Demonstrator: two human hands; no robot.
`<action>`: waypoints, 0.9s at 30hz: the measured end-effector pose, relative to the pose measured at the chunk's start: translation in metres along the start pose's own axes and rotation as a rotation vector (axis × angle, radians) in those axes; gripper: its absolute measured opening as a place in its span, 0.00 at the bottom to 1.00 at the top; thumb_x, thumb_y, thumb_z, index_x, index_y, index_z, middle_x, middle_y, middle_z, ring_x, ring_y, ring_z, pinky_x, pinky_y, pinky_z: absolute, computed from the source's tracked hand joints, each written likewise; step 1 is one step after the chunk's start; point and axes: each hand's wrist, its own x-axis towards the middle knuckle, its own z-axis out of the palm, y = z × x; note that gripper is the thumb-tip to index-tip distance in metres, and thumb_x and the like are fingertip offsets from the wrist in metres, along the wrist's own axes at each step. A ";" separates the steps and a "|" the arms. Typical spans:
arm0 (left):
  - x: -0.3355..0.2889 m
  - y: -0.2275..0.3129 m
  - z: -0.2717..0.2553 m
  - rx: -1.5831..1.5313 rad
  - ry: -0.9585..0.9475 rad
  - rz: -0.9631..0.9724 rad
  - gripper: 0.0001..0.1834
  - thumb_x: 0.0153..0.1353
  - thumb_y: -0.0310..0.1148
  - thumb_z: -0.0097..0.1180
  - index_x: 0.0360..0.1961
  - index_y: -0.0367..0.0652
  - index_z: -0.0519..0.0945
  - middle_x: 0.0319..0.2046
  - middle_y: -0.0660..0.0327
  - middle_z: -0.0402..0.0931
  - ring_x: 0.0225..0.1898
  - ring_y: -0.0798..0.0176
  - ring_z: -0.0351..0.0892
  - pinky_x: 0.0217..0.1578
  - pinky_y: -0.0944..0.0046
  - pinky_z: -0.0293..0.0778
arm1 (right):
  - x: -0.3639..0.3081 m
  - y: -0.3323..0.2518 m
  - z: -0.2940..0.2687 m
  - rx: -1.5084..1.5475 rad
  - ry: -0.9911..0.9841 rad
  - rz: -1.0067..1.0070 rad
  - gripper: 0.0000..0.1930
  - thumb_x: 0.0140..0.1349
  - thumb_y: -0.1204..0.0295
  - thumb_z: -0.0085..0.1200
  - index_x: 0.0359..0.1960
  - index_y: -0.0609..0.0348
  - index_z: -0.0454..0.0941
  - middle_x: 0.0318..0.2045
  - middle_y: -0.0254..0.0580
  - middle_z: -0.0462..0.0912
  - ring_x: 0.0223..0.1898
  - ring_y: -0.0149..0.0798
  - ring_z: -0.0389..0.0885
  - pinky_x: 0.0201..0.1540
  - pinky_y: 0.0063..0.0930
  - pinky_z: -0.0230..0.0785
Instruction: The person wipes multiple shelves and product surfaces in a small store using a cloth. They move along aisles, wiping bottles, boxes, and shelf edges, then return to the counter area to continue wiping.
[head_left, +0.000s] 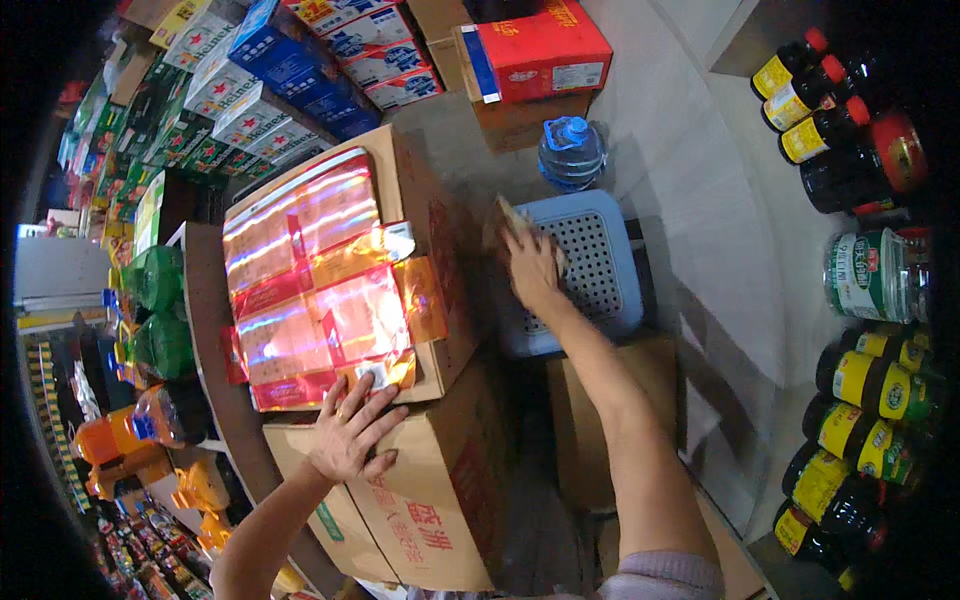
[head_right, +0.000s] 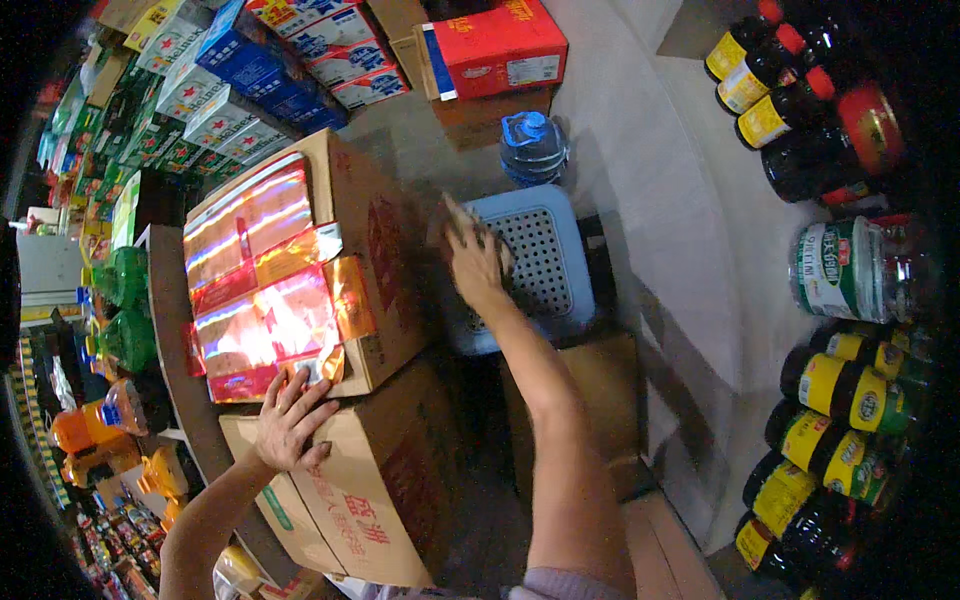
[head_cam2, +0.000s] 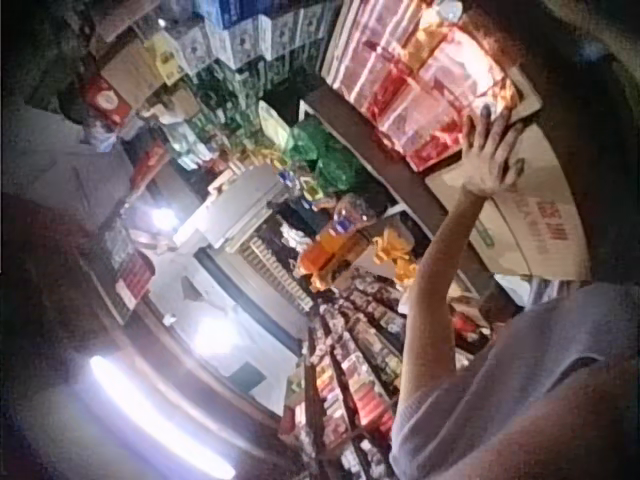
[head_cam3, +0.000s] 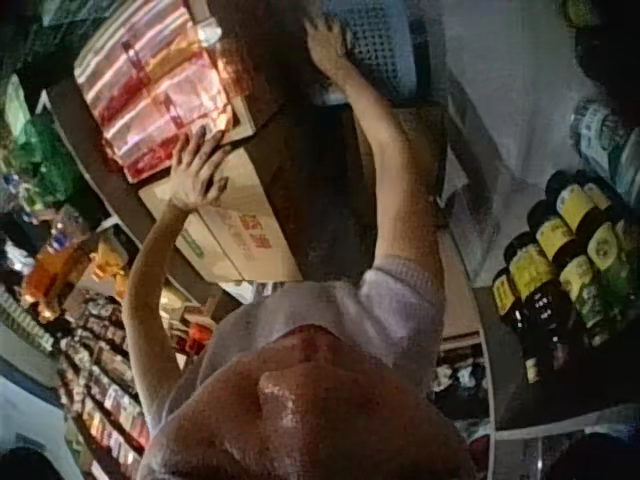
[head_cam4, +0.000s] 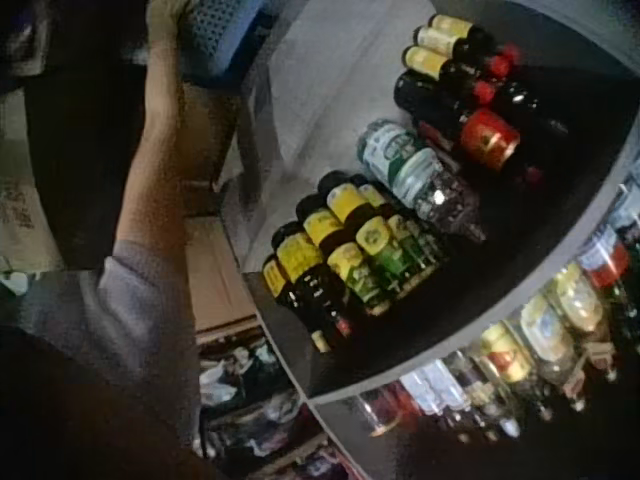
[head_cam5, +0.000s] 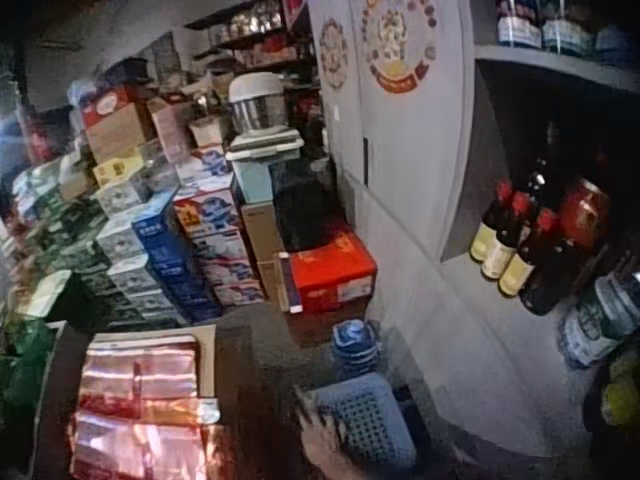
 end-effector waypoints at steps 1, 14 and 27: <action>0.000 -0.001 0.000 -0.017 0.008 0.001 0.31 0.50 0.51 0.53 0.56 0.54 0.72 0.62 0.62 0.64 0.67 0.49 0.53 0.64 0.40 0.45 | 0.028 0.012 0.004 -0.229 0.038 -0.098 0.18 0.60 0.65 0.47 0.53 0.47 0.74 0.59 0.38 0.68 0.58 0.50 0.63 0.55 0.50 0.56; -0.002 -0.002 0.004 0.006 0.034 -0.006 0.28 0.51 0.49 0.52 0.51 0.47 0.75 0.60 0.59 0.66 0.66 0.49 0.57 0.63 0.39 0.50 | -0.152 0.111 -0.024 -0.009 0.211 0.569 0.19 0.59 0.64 0.52 0.53 0.53 0.72 0.40 0.48 0.75 0.39 0.53 0.73 0.37 0.45 0.67; 0.000 0.002 0.003 0.051 0.130 0.053 0.27 0.48 0.42 0.48 0.48 0.38 0.74 0.59 0.52 0.66 0.64 0.44 0.59 0.60 0.41 0.53 | -0.093 0.019 -0.152 0.608 0.476 0.209 0.13 0.53 0.76 0.52 0.42 0.53 0.77 0.31 0.42 0.71 0.33 0.46 0.71 0.32 0.41 0.67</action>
